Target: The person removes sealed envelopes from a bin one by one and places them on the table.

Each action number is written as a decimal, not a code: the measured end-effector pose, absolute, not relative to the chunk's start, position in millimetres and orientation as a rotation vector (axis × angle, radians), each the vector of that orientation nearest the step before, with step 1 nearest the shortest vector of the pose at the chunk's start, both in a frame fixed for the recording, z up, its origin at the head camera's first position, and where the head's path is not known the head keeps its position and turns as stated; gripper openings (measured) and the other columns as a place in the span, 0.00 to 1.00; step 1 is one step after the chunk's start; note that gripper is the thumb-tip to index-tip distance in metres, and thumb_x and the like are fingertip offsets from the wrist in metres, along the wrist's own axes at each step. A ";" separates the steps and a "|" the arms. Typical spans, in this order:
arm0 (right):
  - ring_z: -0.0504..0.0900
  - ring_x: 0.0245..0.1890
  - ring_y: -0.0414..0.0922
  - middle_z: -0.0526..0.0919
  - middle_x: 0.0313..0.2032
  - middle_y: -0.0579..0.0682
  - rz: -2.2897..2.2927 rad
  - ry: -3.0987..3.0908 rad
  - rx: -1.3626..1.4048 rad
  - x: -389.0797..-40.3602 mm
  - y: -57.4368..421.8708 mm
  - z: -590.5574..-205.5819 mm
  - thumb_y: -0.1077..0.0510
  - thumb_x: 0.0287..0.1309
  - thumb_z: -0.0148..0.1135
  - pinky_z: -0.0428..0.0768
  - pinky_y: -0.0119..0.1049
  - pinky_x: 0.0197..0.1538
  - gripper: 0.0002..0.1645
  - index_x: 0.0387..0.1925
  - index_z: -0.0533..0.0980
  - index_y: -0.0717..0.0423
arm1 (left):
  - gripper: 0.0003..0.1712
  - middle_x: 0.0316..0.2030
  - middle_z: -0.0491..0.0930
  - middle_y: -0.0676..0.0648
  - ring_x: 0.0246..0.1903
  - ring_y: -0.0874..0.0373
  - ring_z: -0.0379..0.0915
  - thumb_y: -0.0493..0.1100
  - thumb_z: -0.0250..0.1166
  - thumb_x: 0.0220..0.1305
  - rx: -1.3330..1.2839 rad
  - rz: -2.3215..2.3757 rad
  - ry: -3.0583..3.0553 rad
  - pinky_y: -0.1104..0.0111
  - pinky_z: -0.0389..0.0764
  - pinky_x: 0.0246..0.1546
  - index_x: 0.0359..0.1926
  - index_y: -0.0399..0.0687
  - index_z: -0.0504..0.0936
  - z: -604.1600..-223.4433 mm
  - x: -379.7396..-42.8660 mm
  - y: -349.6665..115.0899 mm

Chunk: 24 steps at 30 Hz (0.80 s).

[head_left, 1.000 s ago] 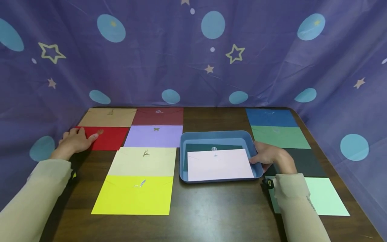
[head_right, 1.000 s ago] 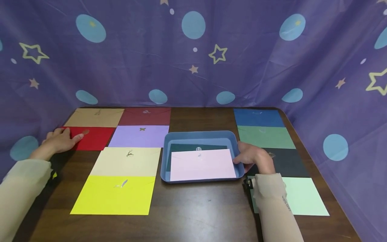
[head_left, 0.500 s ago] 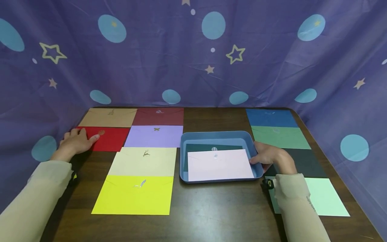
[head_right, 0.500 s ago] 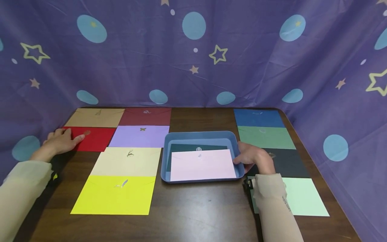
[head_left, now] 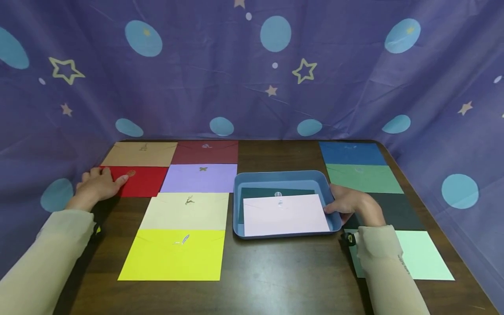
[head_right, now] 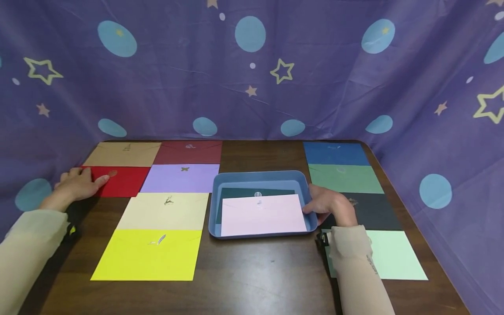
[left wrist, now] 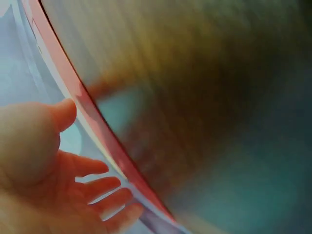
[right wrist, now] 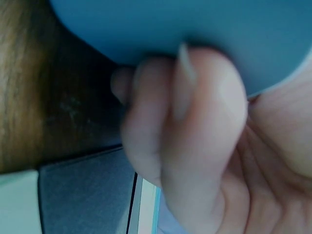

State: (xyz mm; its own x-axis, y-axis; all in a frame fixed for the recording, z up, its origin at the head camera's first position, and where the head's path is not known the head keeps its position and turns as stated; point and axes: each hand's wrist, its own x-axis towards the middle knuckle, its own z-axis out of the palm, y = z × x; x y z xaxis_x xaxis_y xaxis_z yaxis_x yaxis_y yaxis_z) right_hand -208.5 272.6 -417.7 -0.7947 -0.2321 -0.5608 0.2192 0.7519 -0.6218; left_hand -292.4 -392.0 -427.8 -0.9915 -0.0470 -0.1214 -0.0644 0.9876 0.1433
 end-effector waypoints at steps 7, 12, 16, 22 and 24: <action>0.78 0.37 0.53 0.65 0.53 0.67 -0.904 2.326 -0.007 -209.5 271.7 -414.8 0.58 0.57 0.65 0.83 0.45 0.29 0.45 0.65 0.47 0.62 | 0.40 0.58 0.54 0.21 0.53 0.23 0.49 0.56 0.56 0.67 0.115 0.321 3.216 0.29 0.57 0.50 0.65 0.29 0.57 -406.9 -287.6 -346.2; 0.79 0.36 0.52 0.64 0.54 0.66 -0.910 2.310 0.018 -209.2 273.6 -416.9 0.57 0.58 0.64 0.83 0.45 0.30 0.46 0.66 0.45 0.61 | 0.30 0.57 0.67 0.30 0.56 0.32 0.59 0.47 0.65 0.62 0.499 0.432 3.241 0.36 0.66 0.51 0.61 0.38 0.69 -380.4 -272.6 -276.8; 0.80 0.33 0.51 0.64 0.53 0.66 -0.903 2.307 0.035 -209.0 274.8 -419.1 0.56 0.59 0.64 0.83 0.45 0.30 0.45 0.66 0.46 0.61 | 0.25 0.52 0.75 0.39 0.52 0.42 0.67 0.45 0.68 0.59 0.777 0.465 3.142 0.45 0.72 0.50 0.56 0.44 0.76 -369.5 -253.8 -215.7; 0.80 0.32 0.50 0.65 0.52 0.66 -0.902 2.310 0.033 -208.4 273.5 -419.0 0.56 0.60 0.63 0.83 0.45 0.30 0.44 0.65 0.47 0.62 | 0.24 0.48 0.78 0.48 0.49 0.53 0.70 0.49 0.68 0.59 1.061 0.469 2.931 0.53 0.74 0.51 0.55 0.49 0.77 -374.2 -228.5 -138.2; 0.80 0.31 0.50 0.65 0.52 0.66 -0.914 2.305 0.024 -208.2 272.7 -418.9 0.57 0.60 0.62 0.83 0.45 0.30 0.43 0.65 0.47 0.62 | 0.23 0.48 0.78 0.48 0.50 0.54 0.70 0.50 0.68 0.60 1.149 0.469 2.879 0.54 0.72 0.54 0.54 0.48 0.78 -378.8 -224.6 -119.7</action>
State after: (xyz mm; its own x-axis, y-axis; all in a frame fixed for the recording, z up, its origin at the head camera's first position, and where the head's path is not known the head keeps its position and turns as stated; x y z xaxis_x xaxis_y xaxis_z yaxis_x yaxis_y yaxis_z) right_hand -208.2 272.7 -418.9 -0.7888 -0.2104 -0.5774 0.2423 0.7570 -0.6069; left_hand -224.6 -119.7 -378.8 -0.7313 0.6740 0.1040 0.6722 0.6866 0.2771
